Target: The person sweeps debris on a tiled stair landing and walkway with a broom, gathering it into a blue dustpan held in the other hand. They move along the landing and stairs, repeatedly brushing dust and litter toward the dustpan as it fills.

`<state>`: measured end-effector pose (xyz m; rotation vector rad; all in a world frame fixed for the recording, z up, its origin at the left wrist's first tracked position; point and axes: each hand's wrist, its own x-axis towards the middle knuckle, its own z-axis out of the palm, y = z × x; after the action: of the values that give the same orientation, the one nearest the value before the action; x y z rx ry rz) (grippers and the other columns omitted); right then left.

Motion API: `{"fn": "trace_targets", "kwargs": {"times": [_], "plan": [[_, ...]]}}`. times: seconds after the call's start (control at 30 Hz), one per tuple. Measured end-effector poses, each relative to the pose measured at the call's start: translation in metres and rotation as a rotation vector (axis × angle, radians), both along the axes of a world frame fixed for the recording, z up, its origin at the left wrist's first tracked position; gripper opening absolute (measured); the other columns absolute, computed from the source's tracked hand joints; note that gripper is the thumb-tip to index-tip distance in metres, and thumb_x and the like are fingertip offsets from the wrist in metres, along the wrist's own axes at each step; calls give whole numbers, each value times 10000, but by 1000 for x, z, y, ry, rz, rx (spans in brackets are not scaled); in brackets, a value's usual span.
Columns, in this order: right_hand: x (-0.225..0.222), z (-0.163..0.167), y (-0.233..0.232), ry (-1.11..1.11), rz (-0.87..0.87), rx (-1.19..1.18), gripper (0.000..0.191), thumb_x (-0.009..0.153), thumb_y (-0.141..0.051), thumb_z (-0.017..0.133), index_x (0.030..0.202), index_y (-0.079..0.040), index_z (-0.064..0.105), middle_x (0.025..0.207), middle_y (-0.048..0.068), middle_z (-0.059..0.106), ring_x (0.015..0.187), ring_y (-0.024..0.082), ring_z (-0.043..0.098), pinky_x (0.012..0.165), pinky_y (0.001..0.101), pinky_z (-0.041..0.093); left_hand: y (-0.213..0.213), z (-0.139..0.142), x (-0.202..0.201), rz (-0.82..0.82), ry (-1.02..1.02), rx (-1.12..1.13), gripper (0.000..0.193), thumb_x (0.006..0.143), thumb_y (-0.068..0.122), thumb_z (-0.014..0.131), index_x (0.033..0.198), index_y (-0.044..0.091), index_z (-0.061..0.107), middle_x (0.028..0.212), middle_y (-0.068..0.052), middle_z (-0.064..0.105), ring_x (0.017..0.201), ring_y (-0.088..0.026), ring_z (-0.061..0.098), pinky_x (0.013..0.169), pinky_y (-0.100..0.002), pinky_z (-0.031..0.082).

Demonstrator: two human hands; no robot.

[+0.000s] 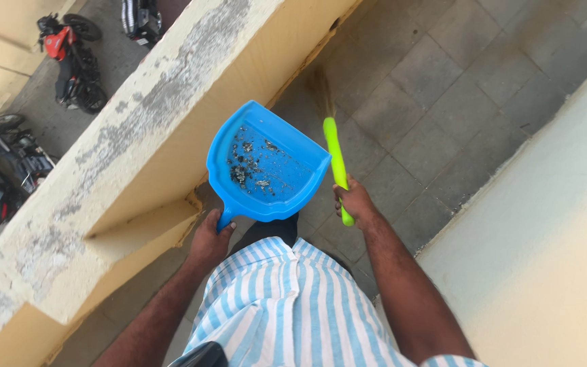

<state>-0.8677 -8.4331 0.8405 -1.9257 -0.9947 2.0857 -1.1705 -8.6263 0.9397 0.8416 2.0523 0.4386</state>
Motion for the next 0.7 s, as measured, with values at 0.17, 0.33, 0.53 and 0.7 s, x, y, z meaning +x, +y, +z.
{"fn": "trace_targets", "kwargs": {"times": [0.17, 0.33, 0.53, 0.7], "plan": [[35, 80, -6, -305, 409, 271, 717, 957, -216, 651, 1590, -169, 319, 795, 105, 682, 526, 179, 617, 500, 344, 523, 44, -1, -28, -87, -42, -54, 318, 960, 277, 659, 1191, 75, 574, 986, -201, 694, 968, -390, 683, 833, -506, 503], [68, 105, -22, -446, 651, 79, 756, 931, -223, 714, 1593, -227, 349, 1193, 150, 684, 931, 247, 674, 845, 418, 547, 73, 8, -38, -119, -51, -8, 323, 939, 269, 665, 1192, 93, 567, 980, -194, 686, 964, -392, 675, 827, -504, 503], [65, 42, 58, -402, 876, 159, 718, 864, -189, 797, 1515, -152, 498, 1342, 137, 681, 1164, 217, 696, 1040, 360, 508, 101, 25, -26, -54, -32, -24, 295, 933, 266, 676, 1140, 84, 571, 979, -195, 677, 957, -390, 676, 829, -505, 501], [62, -1, 142, -526, 769, 27, 744, 904, -200, 720, 1585, -164, 422, 1245, 190, 755, 1047, 334, 759, 946, 421, 590, 129, 33, 11, 111, 2, -5, 290, 934, 256, 681, 1141, 80, 579, 998, -198, 683, 965, -401, 669, 827, -508, 505]]}}
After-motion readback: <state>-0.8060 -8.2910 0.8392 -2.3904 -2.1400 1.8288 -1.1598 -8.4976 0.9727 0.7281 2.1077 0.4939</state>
